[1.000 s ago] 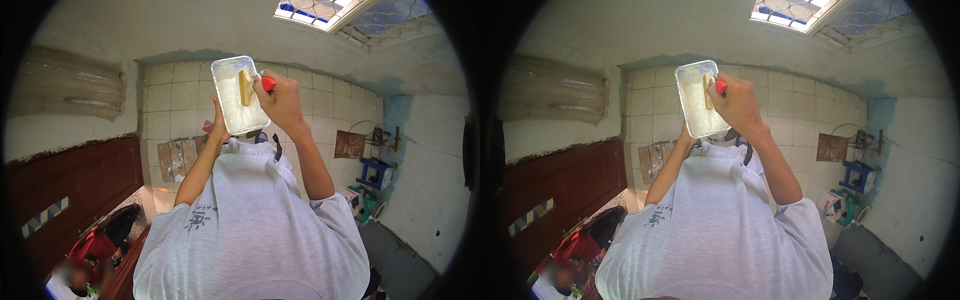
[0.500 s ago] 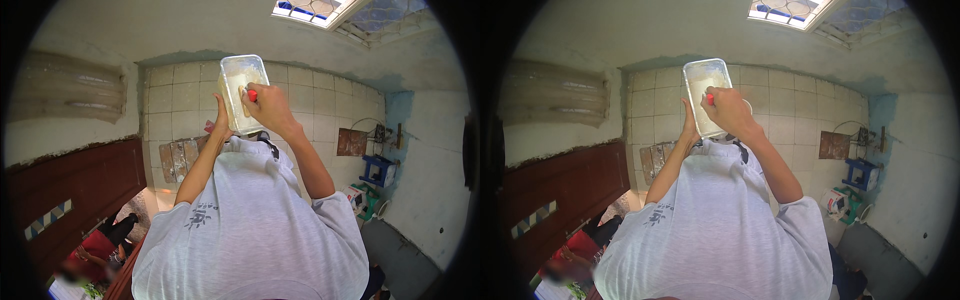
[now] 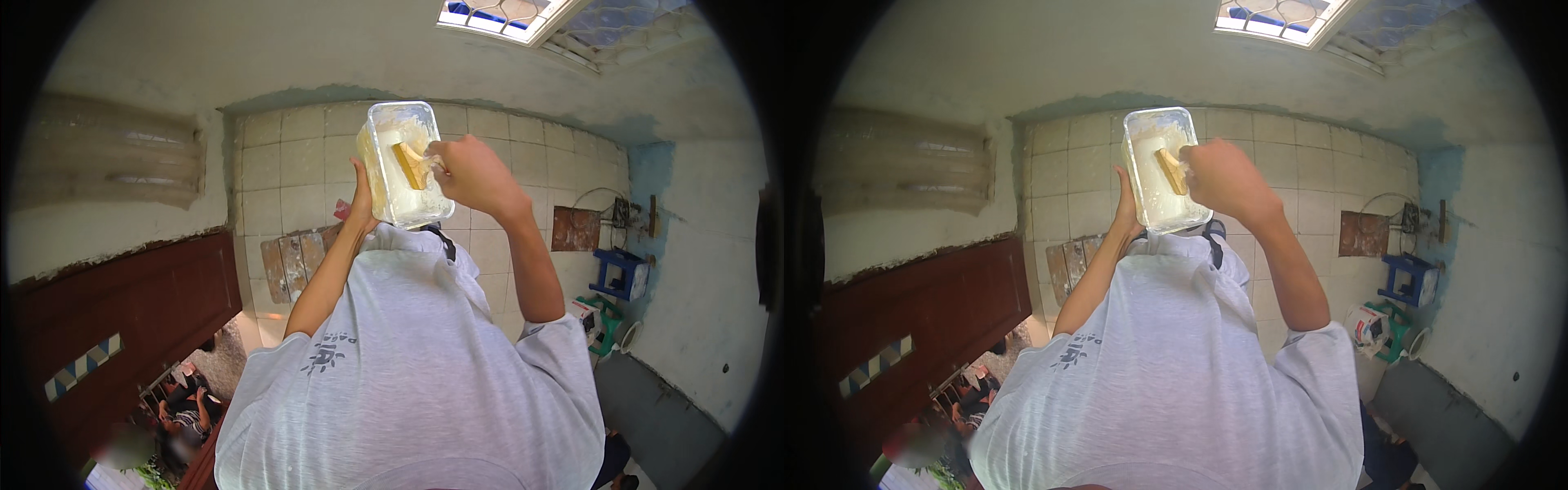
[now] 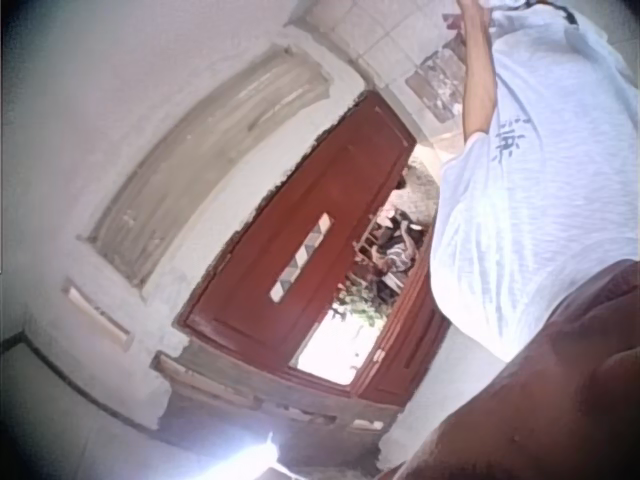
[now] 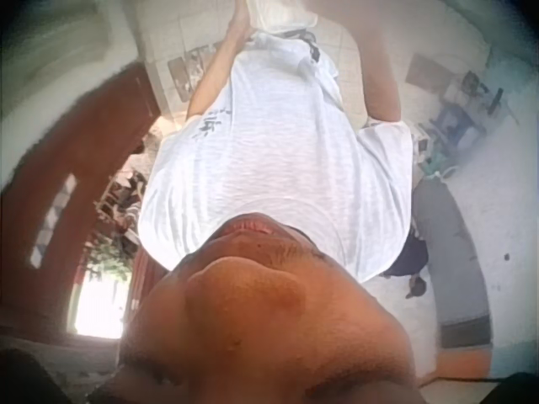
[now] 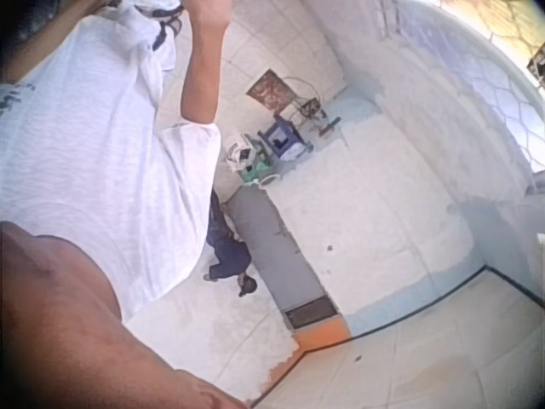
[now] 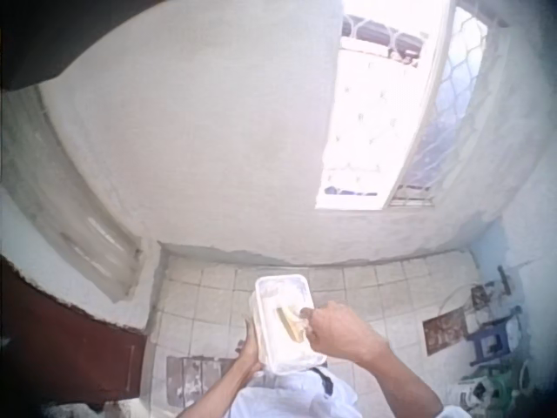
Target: The person pours white paint from a bag into a small plastic container, then dips a brush into the container to stir and coat the bristles.
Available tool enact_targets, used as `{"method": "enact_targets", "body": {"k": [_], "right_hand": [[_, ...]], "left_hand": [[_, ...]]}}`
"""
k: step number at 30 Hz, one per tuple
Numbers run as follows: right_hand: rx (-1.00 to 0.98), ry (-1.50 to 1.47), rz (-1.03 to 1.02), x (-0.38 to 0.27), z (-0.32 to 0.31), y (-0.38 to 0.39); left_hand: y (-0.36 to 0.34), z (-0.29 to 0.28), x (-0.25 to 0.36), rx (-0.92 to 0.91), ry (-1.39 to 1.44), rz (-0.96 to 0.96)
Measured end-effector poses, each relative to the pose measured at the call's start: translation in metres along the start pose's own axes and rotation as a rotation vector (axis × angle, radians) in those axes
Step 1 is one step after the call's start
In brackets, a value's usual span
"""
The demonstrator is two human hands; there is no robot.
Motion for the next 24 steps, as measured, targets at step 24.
{"method": "enact_targets", "body": {"k": [24], "right_hand": [[-0.276, 0.28, -0.116, -0.016, 0.019, -0.041]], "left_hand": [[-0.001, 0.011, 0.004, -0.055, 0.063, 0.024]]}}
Point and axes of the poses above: each hand's wrist, its own y-axis away from the middle knuckle, its own z-axis out of the palm, x = y × z, the point moved 1 cm from there along -y, towards the middle knuckle, and after that the axes turned 6 degrees about x, right-handed, at the moved point
